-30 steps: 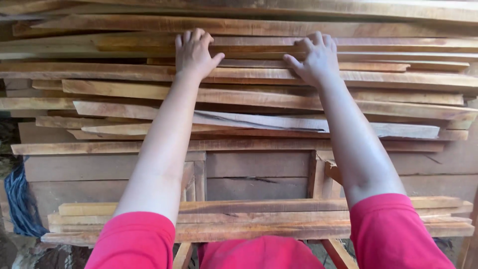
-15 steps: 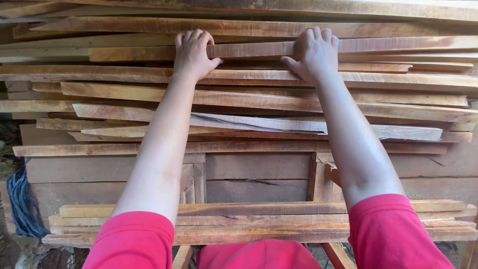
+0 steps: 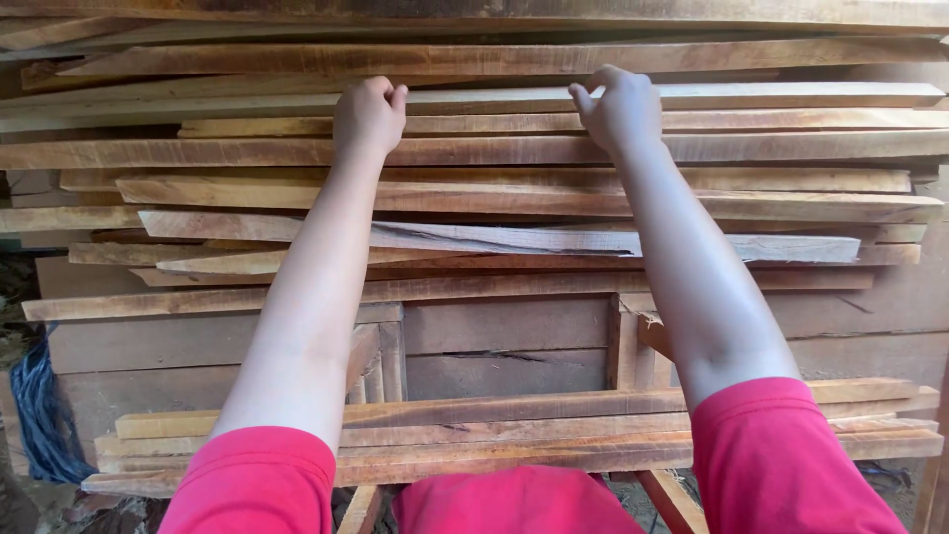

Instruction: Sorting and inspecting thin wood planks from a pile and placing them on a wooden support.

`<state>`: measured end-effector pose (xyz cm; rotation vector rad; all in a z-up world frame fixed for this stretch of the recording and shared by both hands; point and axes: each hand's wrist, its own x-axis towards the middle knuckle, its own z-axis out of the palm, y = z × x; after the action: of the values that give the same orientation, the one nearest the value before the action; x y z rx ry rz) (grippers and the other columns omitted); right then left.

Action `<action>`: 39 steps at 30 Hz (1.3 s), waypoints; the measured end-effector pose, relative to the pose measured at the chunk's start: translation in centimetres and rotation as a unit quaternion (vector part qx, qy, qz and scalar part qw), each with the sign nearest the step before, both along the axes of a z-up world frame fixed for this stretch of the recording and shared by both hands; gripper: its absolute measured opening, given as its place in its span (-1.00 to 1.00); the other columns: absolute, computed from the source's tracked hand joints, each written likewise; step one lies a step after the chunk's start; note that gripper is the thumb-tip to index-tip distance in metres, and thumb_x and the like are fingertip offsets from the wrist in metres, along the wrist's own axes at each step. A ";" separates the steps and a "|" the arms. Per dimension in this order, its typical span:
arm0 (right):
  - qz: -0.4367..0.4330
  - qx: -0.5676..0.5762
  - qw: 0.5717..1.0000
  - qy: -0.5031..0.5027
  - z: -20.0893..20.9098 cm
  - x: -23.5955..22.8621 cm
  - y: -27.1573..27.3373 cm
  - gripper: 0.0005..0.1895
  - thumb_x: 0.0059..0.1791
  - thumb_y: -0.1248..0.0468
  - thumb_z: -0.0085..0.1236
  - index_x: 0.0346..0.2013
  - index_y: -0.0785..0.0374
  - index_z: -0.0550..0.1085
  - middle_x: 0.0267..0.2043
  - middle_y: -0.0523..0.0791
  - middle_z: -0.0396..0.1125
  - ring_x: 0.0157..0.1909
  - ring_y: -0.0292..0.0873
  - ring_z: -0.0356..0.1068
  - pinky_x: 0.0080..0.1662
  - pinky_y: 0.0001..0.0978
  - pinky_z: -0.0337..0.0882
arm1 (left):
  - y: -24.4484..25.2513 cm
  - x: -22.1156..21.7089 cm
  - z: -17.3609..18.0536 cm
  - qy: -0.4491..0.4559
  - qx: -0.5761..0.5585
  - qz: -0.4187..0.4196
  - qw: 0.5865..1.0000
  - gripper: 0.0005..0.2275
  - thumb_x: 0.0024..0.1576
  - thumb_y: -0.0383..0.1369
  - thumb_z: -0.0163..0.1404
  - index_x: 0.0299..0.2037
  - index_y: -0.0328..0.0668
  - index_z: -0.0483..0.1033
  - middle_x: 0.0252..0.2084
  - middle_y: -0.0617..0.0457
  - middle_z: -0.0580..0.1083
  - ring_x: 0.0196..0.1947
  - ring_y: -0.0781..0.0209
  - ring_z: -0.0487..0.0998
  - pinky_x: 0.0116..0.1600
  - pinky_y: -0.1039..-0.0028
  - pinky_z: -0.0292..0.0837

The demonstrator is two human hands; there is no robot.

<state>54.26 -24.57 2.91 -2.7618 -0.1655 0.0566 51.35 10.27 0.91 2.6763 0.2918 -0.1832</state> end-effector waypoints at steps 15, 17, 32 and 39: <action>0.155 -0.076 0.985 0.024 -3.7 0.0 2.0 -0.16 0.04 -0.47 0.05 0.16 0.23 0.52 0.10 0.20 0.25 0.12 0.27 0.17 0.17 0.09 0.12 | -0.7 -1.5 0.4 0.178 0.079 -0.132 0.972 -0.05 0.11 0.42 -0.28 0.52 -0.19 -0.08 0.57 -0.15 -0.07 0.54 -0.23 -0.27 0.48 -0.25 -0.46; 0.153 -0.054 0.987 0.016 -3.4 -0.1 2.0 -0.25 0.02 -0.39 0.19 0.03 0.24 0.54 0.06 0.16 0.27 0.10 0.22 0.21 0.16 0.07 0.20 | -0.2 -1.4 -0.9 0.151 0.090 -0.120 0.977 -0.04 0.11 0.42 -0.25 0.51 -0.20 -0.05 0.54 -0.17 0.03 0.54 -0.26 -0.20 0.46 -0.28 -0.52; 0.246 -0.203 0.927 -0.198 3.0 -2.8 1.5 -0.67 0.18 -0.14 0.12 -0.08 0.02 0.48 0.00 -0.31 0.41 -0.16 -0.34 0.46 -0.11 -0.46 0.40 | 2.0 -1.8 1.0 -0.069 0.137 -0.141 0.978 -0.55 0.12 -0.13 0.26 0.10 -0.11 0.37 -0.25 0.03 0.56 -0.10 -0.01 0.54 0.39 -0.09 -0.06; 0.260 -0.216 0.925 -0.175 12.4 -7.6 -3.1 -0.64 0.28 -0.21 0.06 -0.06 -0.05 0.52 -0.17 -0.34 0.43 -0.27 -0.37 0.40 -0.12 -0.47 0.41 | 2.9 -6.9 13.5 -0.174 0.238 -0.330 0.897 -0.52 0.32 0.29 0.08 -0.10 0.06 0.60 -0.46 0.20 0.59 -0.63 0.35 0.52 -0.42 0.50 0.42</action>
<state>46.67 -27.71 15.28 -3.0471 -1.0983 -0.2985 44.47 13.19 14.45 3.1094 -0.7944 0.1987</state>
